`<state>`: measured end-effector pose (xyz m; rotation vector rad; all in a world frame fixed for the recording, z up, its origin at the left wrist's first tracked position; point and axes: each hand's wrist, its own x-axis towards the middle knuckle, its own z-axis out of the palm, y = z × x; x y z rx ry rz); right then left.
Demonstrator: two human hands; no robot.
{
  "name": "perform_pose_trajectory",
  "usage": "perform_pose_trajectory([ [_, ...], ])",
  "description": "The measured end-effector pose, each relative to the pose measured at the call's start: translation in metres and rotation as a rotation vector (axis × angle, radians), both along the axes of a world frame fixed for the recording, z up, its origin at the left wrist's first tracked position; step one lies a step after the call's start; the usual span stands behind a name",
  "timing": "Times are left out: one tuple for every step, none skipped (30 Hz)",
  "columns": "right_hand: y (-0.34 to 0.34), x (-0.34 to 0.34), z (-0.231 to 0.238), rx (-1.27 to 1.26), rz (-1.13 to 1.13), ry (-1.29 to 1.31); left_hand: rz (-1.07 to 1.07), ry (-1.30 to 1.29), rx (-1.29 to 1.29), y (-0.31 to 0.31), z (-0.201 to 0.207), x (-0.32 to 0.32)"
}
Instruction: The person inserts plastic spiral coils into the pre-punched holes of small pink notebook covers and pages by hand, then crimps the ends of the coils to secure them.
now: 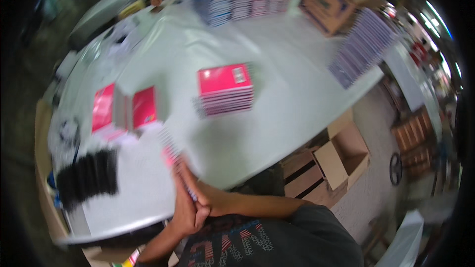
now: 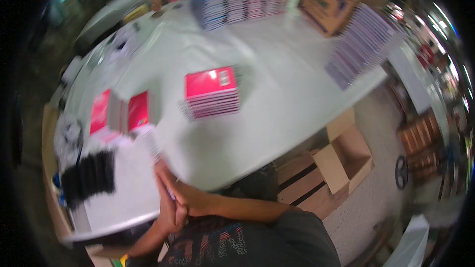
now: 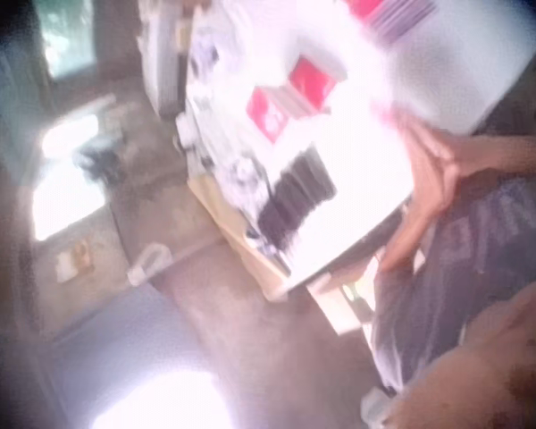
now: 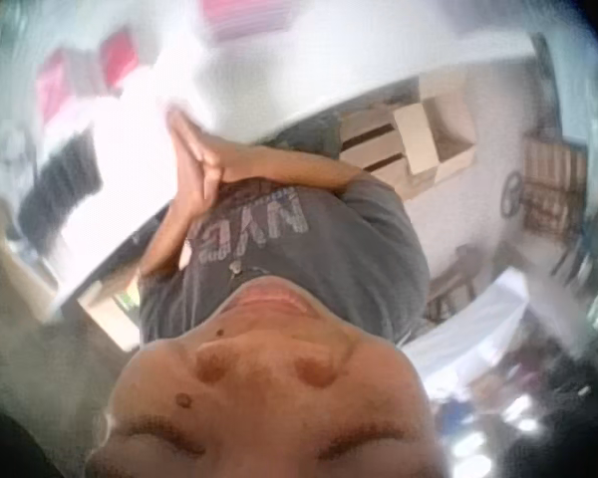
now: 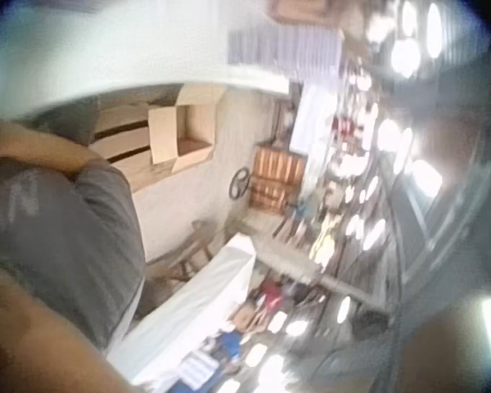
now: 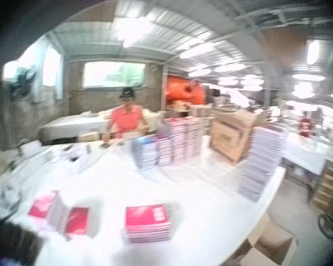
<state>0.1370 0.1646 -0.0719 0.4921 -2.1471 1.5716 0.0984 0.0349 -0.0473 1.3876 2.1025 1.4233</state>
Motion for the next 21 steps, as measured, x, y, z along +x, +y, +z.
perform_pose_trajectory([
  [0.005,-0.003,0.009,0.124,-0.073,0.05,-0.021,-0.017,-0.044,0.001,0.013,0.0],
  [0.014,-0.005,0.02,0.251,-0.148,0.102,-0.014,-0.121,-0.044,0.006,0.027,-0.004],
  [0.028,-0.003,0.04,0.383,-0.12,0.005,0.06,-0.255,-0.063,0.006,0.033,-0.006],
  [0.031,-0.009,0.06,0.502,-0.028,-0.089,0.185,-0.238,-0.014,0.004,0.034,-0.011],
  [0.035,-0.01,0.074,0.555,-0.05,-0.163,0.286,-0.214,0.027,0.006,0.032,-0.018],
  [0.044,-0.017,0.068,0.549,-0.078,-0.164,0.325,-0.34,0.018,0.008,0.027,-0.026],
  [0.05,-0.024,0.062,0.546,-0.11,-0.163,0.361,-0.463,0.015,0.008,0.021,-0.034],
  [0.05,-0.032,0.059,0.542,-0.071,-0.16,0.428,-0.554,0.144,0.007,0.001,-0.04],
  [0.054,-0.037,0.058,0.43,-0.065,-0.411,0.442,-0.559,0.151,0.009,-0.011,-0.044],
  [0.054,-0.04,0.055,0.315,-0.061,-0.661,0.436,-0.685,0.264,0.012,-0.021,-0.047],
  [0.054,-0.04,0.048,0.321,-0.059,-0.664,0.418,-0.809,0.379,0.016,-0.028,-0.049],
  [0.053,-0.04,0.037,0.26,-0.154,-0.55,0.386,-0.872,0.399,0.018,-0.033,-0.049],
  [0.053,-0.04,0.032,0.198,-0.246,-0.434,0.388,-0.875,0.403,0.021,-0.037,-0.049],
  [0.052,-0.04,0.032,0.199,-0.241,-0.438,0.37,-0.923,0.44,0.023,-0.04,-0.049],
  [0.052,-0.04,0.034,0.23,-0.253,-0.48,0.352,-0.97,0.476,0.025,-0.042,-0.048],
  [0.051,-0.04,0.034,0.262,-0.265,-0.522,0.359,-0.972,0.478,0.025,-0.043,-0.048],
  [0.051,-0.041,0.032,0.263,-0.261,-0.526,0.368,-0.968,0.471,0.026,-0.044,-0.047],
  [0.05,-0.042,0.03,0.137,-0.238,-0.524,0.376,-0.964,0.463,0.027,-0.044,-0.047],
  [0.05,-0.042,0.028,0.012,-0.215,-0.521,0.381,-0.968,0.465,0.026,-0.045,-0.048],
  [0.05,-0.043,0.028,0.013,-0.211,-0.526,0.367,-0.993,0.465,0.025,-0.045,-0.048],
  [0.049,-0.044,0.028,-0.025,-0.187,-0.522,0.352,-1.019,0.467,0.023,-0.045,-0.049],
])
